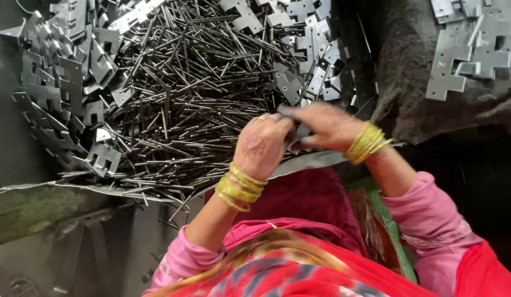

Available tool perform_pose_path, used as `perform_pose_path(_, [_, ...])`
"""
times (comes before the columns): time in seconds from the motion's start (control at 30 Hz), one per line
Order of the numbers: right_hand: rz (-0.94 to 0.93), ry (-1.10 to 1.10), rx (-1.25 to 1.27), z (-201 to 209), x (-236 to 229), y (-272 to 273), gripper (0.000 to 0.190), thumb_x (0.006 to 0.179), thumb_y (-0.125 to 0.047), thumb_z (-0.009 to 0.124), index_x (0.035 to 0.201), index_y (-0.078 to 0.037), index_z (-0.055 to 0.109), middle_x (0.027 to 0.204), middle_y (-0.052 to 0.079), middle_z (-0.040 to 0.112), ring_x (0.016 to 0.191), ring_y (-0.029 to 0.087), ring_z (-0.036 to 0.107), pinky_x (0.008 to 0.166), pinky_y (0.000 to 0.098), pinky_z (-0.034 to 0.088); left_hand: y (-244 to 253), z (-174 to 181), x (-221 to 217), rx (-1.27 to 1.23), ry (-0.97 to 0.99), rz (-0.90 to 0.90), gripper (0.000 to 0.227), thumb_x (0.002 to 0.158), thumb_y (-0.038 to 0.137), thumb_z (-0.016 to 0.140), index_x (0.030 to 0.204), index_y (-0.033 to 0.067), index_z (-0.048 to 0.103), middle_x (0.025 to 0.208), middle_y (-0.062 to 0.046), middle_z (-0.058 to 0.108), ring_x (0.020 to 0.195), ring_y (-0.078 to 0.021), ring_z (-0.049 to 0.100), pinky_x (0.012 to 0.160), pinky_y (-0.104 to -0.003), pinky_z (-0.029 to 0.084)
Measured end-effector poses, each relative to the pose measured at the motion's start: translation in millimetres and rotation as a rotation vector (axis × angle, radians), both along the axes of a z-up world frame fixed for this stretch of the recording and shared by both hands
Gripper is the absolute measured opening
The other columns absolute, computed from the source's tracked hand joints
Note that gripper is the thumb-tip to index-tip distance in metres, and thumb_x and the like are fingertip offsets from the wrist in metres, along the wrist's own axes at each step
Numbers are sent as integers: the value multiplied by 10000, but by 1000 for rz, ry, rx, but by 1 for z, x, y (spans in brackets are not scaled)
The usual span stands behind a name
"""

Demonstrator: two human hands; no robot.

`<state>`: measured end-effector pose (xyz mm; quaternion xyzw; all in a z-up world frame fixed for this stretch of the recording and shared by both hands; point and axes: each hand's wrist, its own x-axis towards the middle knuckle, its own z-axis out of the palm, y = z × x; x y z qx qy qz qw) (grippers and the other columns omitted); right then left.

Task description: The person assembles metal hinges by inserting pins into hinge plates. They pick up a hinge plate, insert a pin, and place the assembled hinge aside. The process is repeated continuously with multiple hinge plates and pins.

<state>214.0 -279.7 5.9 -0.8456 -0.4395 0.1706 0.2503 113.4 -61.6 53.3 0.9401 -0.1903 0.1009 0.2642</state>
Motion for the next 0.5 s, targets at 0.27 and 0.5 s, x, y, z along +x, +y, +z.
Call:
perform_pose_path(0.27, [-898, 783, 781, 29, 2, -22, 261, 944, -38, 617, 1187, -85, 699, 1044, 44, 770, 864, 200, 755, 741, 373, 620, -39, -53, 31, -21, 154, 339, 411, 787, 351, 820, 974, 9, 689, 1073, -185, 653, 1031, -350, 617, 837, -438, 524])
perform_pose_path(0.5, [-454, -375, 59, -37, 45, 0, 206, 917, -66, 639, 1082, -120, 749, 1026, 166, 669, 957, 339, 660, 807, 455, 552, -55, -84, 28, 51, 217, 383, 313, 675, 284, 839, 879, 79, 721, 1008, -149, 683, 1015, -373, 638, 836, -490, 522])
